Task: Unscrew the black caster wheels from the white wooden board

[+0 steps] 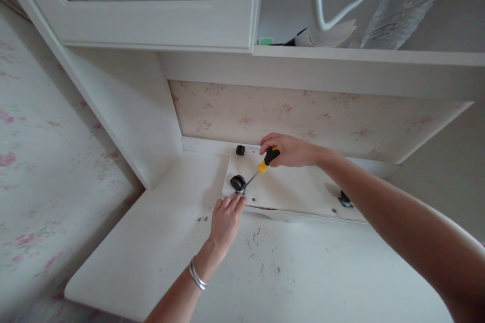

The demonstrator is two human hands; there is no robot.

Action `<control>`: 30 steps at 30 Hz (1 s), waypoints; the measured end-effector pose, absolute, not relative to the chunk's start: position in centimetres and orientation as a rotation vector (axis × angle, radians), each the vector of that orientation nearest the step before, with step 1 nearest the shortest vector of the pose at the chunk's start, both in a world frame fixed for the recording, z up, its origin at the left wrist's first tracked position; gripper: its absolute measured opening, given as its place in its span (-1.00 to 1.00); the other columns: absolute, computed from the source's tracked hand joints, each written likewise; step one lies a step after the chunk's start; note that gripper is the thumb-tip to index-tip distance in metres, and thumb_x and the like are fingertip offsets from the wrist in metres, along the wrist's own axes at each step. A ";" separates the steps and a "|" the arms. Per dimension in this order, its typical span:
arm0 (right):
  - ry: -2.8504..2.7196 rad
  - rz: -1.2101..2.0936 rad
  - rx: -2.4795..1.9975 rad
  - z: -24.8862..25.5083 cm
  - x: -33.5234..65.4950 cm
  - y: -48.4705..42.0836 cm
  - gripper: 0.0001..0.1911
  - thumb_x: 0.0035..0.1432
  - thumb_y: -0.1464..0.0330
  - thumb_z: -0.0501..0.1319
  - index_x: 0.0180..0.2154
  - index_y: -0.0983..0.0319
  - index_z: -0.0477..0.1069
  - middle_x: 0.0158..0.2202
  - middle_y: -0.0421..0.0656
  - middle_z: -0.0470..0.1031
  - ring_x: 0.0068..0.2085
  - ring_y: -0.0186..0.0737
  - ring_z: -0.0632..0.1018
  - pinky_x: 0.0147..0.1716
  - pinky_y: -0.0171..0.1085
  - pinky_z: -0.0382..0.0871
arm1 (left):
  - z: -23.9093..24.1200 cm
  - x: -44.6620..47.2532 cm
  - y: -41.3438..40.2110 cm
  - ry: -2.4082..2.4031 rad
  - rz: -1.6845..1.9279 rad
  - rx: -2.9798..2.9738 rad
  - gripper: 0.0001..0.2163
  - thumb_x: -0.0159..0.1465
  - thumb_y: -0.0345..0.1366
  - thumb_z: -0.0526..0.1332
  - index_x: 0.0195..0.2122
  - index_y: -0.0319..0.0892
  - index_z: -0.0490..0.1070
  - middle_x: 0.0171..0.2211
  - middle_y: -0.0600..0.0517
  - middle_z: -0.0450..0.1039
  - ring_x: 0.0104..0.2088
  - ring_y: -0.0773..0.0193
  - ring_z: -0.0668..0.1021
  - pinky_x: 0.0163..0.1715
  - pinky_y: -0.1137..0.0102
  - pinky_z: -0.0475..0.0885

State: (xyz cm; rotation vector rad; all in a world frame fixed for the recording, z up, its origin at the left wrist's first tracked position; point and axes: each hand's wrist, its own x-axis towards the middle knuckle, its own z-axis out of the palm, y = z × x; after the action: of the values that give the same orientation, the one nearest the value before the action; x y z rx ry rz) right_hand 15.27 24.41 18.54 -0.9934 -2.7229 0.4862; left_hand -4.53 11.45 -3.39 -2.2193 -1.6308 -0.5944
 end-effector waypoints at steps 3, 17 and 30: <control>-2.664 0.459 -1.051 18.6 16.2 24.2 -0.71 -0.09 0.46 0.30 -0.24 0.15 0.55 0.03 -0.13 0.43 -0.01 -0.14 0.49 0.02 -0.23 0.33 | -3.5 -4.6 11.5 -1.631 -0.591 -2.221 -0.64 0.32 -0.53 0.07 0.09 -0.10 0.39 0.12 0.01 0.45 -0.15 0.20 0.49 -0.19 0.23 0.37; -1.340 0.951 -1.477 8.3 24.2 17.6 -0.56 -0.07 0.13 0.42 -0.14 0.20 0.60 -0.22 -0.09 0.61 -0.15 -0.08 0.58 -0.18 -0.20 0.49 | -4.5 -4.1 10.8 -1.651 -0.617 -2.183 -0.60 0.32 -0.52 0.07 0.16 -0.14 0.35 0.20 -0.06 0.37 -0.12 0.16 0.52 -0.17 0.20 0.34; 0.098 1.636 -1.104 -0.4 19.5 5.5 -0.64 -0.22 0.45 0.53 -0.31 0.40 0.55 -0.20 -0.02 0.63 -0.18 -0.11 0.65 -0.19 -0.31 0.62 | -0.5 -2.2 6.7 -2.679 -2.120 -2.054 -0.69 0.28 -0.02 0.18 -0.16 -0.12 0.55 -0.27 0.00 0.55 -0.41 0.31 0.43 -0.43 0.42 0.29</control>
State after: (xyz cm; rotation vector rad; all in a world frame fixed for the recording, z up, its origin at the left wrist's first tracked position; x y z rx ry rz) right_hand 19.51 5.46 -0.38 -1.1040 0.0980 1.6356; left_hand -2.19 6.71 -0.50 -2.0542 -2.6786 -2.1202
